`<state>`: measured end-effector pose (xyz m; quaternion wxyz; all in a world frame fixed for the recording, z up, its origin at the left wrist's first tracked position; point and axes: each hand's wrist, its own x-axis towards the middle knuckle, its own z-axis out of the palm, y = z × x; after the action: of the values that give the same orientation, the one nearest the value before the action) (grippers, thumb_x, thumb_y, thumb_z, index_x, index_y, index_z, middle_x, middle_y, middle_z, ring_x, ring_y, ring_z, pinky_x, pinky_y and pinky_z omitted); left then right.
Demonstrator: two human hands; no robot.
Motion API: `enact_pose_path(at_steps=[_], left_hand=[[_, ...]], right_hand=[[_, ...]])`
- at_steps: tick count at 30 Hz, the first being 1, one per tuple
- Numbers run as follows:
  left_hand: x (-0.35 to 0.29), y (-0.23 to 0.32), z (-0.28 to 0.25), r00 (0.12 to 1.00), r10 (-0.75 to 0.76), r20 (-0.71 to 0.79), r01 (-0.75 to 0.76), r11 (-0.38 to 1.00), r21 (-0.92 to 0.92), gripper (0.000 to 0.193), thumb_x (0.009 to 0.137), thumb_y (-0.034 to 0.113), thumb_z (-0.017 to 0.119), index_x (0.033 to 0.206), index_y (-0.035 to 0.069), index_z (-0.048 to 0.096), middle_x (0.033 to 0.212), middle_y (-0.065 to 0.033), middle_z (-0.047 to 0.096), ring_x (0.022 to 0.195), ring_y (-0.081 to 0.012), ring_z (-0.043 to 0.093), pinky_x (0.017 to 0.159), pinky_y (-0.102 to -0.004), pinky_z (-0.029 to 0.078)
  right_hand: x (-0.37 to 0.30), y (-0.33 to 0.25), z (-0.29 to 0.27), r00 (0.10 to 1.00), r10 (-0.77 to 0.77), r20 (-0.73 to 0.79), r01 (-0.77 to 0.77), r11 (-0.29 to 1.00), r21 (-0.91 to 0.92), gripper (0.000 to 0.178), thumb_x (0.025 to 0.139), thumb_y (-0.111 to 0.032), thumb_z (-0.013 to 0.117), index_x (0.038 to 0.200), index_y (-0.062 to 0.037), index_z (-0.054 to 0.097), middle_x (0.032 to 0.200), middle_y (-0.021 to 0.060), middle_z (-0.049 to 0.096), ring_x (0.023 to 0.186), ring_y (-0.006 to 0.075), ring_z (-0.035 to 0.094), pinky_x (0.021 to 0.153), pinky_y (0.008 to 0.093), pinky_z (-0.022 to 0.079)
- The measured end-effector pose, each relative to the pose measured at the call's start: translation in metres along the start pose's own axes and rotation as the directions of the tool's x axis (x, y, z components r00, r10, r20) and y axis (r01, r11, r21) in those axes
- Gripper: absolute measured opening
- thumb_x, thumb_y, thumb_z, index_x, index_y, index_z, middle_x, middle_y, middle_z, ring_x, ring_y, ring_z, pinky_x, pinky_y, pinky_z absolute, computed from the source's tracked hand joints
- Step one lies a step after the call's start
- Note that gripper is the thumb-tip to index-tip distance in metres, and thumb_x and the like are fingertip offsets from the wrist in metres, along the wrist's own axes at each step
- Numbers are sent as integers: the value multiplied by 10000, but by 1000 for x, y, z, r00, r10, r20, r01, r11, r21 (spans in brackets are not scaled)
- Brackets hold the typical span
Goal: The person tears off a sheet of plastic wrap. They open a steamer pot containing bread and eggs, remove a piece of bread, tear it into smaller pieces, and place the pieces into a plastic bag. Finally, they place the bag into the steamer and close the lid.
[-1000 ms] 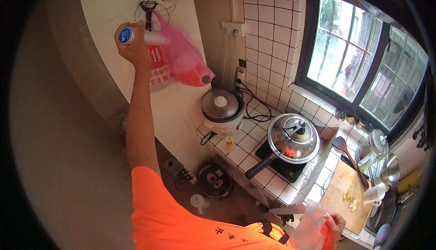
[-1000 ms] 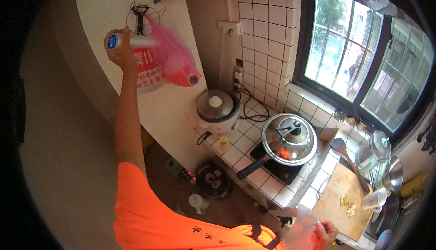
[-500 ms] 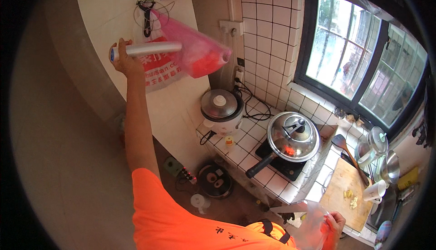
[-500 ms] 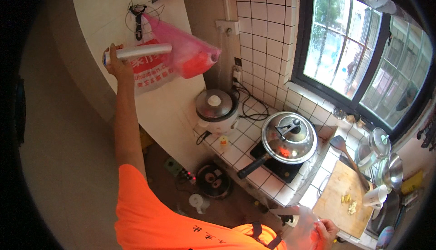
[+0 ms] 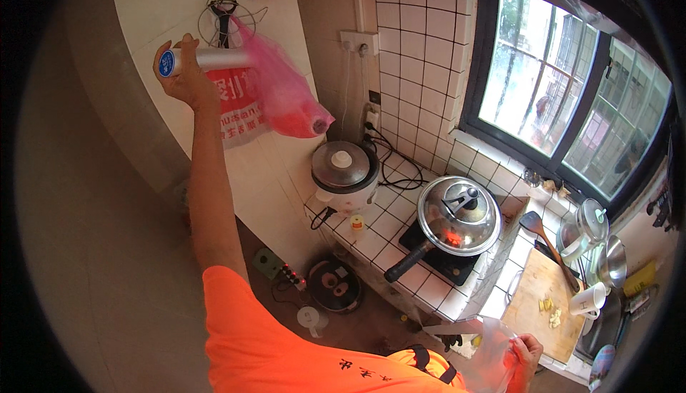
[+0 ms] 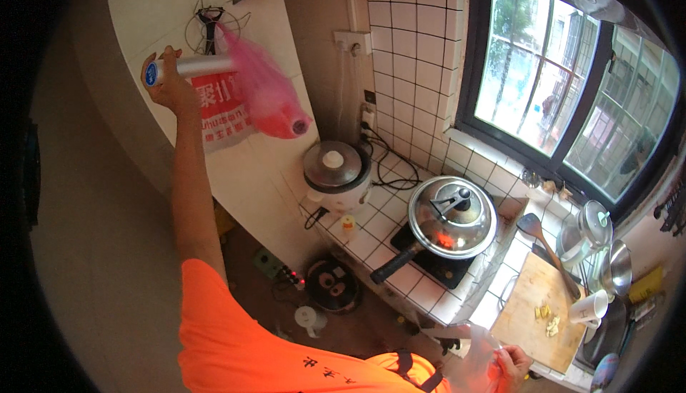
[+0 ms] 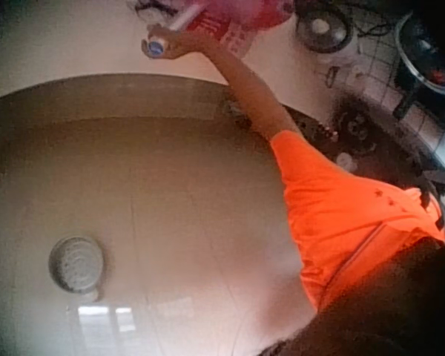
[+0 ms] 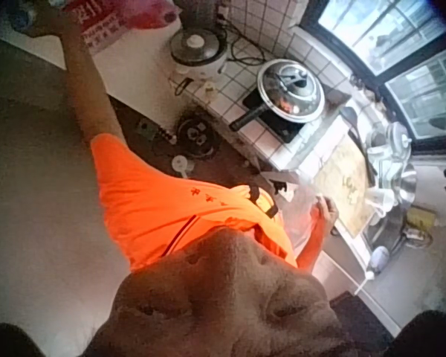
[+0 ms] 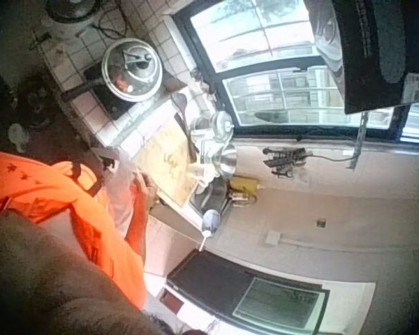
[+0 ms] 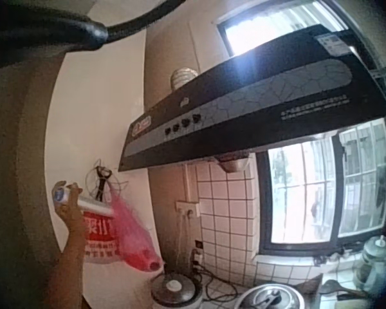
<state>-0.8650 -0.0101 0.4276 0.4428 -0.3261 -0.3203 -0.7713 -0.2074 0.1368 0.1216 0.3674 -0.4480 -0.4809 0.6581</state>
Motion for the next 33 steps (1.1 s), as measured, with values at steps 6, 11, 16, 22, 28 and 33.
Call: enact_pose_path(at_steps=[6,11,16,22,28,33], left_hand=[[-14,5,5,998,22,-53,-21,999,30,376,804,76,691,1110,31,477,917,-136,630,842,-192,634,754,-293,544],[-31,-33,-6,998,-46,-53,46,999,9,347,811,122,695,1077,25,494,907,-134,626,788,-199,634,715,-318,548],[-37,-74,-35,827,-531,-183,456,825,-335,274,808,140,694,991,21,530,899,-138,593,810,-239,604,662,-421,547],[-24,-76,-44,706,-636,-313,558,771,-309,274,793,121,707,965,4,529,869,-120,591,774,-226,594,652,-412,533],[-5,-67,-4,891,-426,-157,433,902,6,373,781,270,733,956,10,532,849,-105,602,694,-210,582,643,-357,513],[-41,-92,25,993,-79,86,38,915,403,394,801,364,703,944,51,512,823,-78,586,696,-170,549,632,-321,477]], right_hand=[[9,9,4,999,-20,-25,19,1000,-18,83,824,-46,599,772,19,589,625,44,579,476,68,477,427,190,365],[7,2,13,998,10,68,-12,1000,23,70,820,-36,598,776,18,591,635,45,587,485,68,482,435,188,365],[5,7,13,999,-27,-18,27,1000,-8,57,814,-26,590,773,14,595,626,41,589,468,62,468,437,184,357],[4,-1,16,999,34,24,-33,998,-44,57,812,-24,589,772,15,602,635,45,604,483,60,489,457,181,379],[12,5,18,999,36,38,-33,998,-61,69,817,-39,601,769,9,608,653,53,622,490,68,522,444,189,405],[4,-3,29,995,91,42,-90,996,-22,70,819,-50,616,775,5,613,651,49,619,482,68,511,446,189,407]])
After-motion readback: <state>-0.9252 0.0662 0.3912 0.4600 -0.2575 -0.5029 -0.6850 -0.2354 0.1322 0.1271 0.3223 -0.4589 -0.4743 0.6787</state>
